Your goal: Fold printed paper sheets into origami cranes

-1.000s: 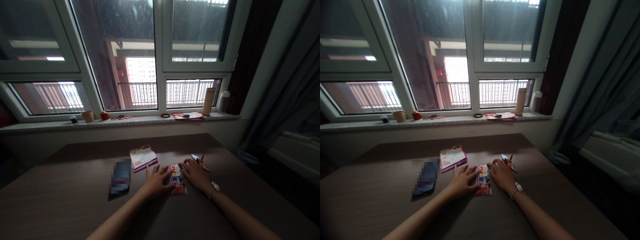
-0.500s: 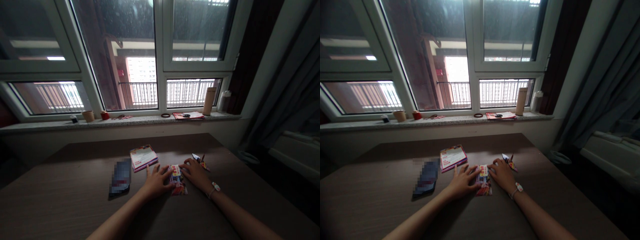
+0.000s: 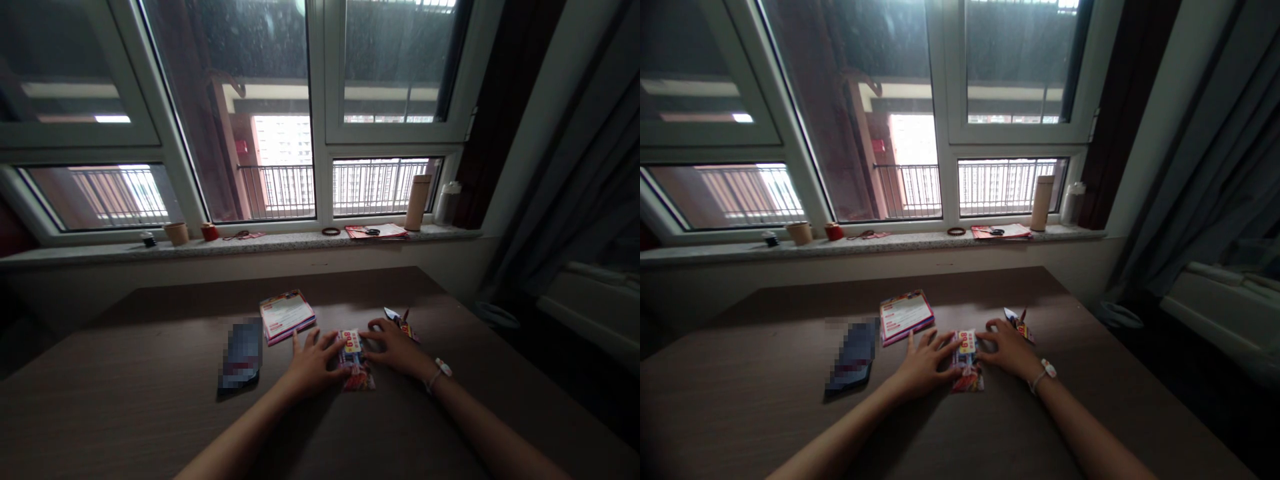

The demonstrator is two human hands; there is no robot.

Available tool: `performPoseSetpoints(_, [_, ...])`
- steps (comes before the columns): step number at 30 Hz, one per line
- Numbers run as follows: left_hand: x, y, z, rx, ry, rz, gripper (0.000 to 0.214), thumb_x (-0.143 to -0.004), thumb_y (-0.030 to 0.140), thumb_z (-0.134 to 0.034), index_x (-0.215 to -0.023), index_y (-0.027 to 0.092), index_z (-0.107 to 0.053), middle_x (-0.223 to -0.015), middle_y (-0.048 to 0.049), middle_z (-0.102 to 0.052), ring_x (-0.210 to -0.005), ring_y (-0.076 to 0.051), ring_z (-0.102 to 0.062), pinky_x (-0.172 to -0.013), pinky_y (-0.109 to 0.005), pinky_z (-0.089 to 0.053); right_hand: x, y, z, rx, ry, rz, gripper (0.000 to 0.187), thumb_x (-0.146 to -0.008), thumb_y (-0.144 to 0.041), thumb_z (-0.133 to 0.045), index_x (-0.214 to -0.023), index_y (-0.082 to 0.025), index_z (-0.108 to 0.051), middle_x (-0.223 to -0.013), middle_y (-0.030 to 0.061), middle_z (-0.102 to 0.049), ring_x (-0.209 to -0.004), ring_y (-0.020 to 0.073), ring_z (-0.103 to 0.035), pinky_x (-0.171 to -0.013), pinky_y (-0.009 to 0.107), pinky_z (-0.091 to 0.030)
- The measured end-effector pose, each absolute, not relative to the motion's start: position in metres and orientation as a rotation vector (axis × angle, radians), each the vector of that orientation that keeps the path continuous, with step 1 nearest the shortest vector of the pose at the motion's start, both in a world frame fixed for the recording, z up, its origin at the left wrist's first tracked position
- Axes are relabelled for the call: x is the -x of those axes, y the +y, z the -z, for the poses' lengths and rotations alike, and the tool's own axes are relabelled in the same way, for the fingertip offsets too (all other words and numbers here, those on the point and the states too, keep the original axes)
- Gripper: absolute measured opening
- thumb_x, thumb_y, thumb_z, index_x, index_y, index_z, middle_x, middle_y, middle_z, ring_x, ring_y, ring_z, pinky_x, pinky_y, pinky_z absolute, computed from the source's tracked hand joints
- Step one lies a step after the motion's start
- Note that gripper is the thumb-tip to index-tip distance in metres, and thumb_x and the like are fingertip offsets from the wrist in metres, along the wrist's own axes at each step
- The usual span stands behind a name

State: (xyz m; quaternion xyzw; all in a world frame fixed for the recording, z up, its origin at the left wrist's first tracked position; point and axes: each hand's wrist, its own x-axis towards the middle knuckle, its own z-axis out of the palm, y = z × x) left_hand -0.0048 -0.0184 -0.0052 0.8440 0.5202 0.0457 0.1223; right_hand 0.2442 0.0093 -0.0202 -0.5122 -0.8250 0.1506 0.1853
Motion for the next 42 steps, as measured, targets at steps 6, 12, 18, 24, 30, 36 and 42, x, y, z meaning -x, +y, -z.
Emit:
performPoseSetpoints(6, [0.006,-0.018,0.006,-2.471,1.52,-0.125,0.066,-0.081,0.074,-0.04,-0.141,0.049,-0.031,-0.155,0.0045,-0.029,-0.141,-0.041,-0.016,-0.101,-0.078,0.005,-0.248,0.004,0.013,1.445,-2.394,-0.564,0.078,-0.065,-0.061,-0.072,-0.134,-0.033,-0.052,-0.143,0.0084,-0.039,-0.133,0.0294,-0.036,-0.112,0.04,-0.027])
performPoseSetpoints(12, [0.006,-0.018,0.007,-2.475,1.522,-0.139,0.066,-0.081,0.074,-0.04,-0.141,0.049,-0.032,-0.154,0.0049,-0.03,-0.141,-0.041,-0.017,-0.1,-0.078,0.008,-0.248,-0.003,0.005,1.517,-2.464,-0.645,0.093,-0.059,-0.056,-0.076,-0.141,-0.031,-0.041,-0.154,0.0092,-0.026,-0.142,0.0338,-0.02,-0.116,0.045,-0.018])
performPoseSetpoints(18, [0.006,-0.018,0.006,-2.475,1.523,-0.122,0.066,-0.081,0.074,-0.04,-0.141,0.049,-0.032,-0.155,0.0047,-0.029,-0.141,-0.042,-0.016,-0.101,-0.078,0.007,-0.248,-0.006,0.003,1.548,-2.502,-0.744,0.108,-0.053,-0.061,-0.078,-0.146,-0.033,-0.031,-0.159,0.009,-0.013,-0.145,0.0344,-0.004,-0.117,0.048,-0.008])
performPoseSetpoints(24, [0.005,-0.018,0.006,-2.475,1.522,-0.117,0.066,-0.081,0.073,-0.041,-0.141,0.049,-0.032,-0.155,0.0048,-0.029,-0.141,-0.041,-0.017,-0.101,-0.077,0.008,-0.249,-0.008,0.002,1.541,-2.496,-0.79,0.111,-0.051,-0.061,-0.079,-0.146,-0.032,-0.03,-0.159,0.0091,-0.011,-0.146,0.0332,-0.002,-0.117,0.047,-0.007])
performPoseSetpoints(30, [0.005,-0.017,0.009,-2.462,1.514,-0.14,0.065,-0.081,0.073,-0.042,-0.141,0.049,-0.033,-0.155,0.0053,-0.029,-0.141,-0.041,-0.015,-0.101,-0.077,0.009,-0.251,-0.005,0.01,1.42,-2.332,-0.806,0.082,-0.06,-0.063,-0.075,-0.133,-0.032,-0.053,-0.152,0.0067,-0.031,-0.144,0.0335,-0.014,-0.117,0.049,-0.012])
performPoseSetpoints(36, [0.005,-0.017,0.009,-2.448,1.516,-0.134,0.067,-0.08,0.075,-0.04,-0.141,0.049,-0.033,-0.155,0.0056,-0.028,-0.141,-0.041,-0.014,-0.101,-0.077,0.01,-0.252,0.001,0.021,1.327,-2.254,-0.778,0.028,-0.075,-0.048,-0.069,-0.097,-0.03,-0.075,-0.14,0.0026,-0.047,-0.141,0.0319,-0.023,-0.116,0.049,-0.014])
performPoseSetpoints(42, [0.005,-0.018,0.006,-2.456,1.517,-0.136,0.067,-0.08,0.075,-0.04,-0.141,0.048,-0.034,-0.154,0.0042,-0.03,-0.141,-0.042,-0.015,-0.101,-0.077,0.007,-0.248,0.002,0.024,1.363,-2.229,-0.663,0.023,-0.081,-0.036,-0.064,-0.1,-0.029,-0.074,-0.135,0.003,-0.053,-0.137,0.0296,-0.032,-0.114,0.048,-0.022])
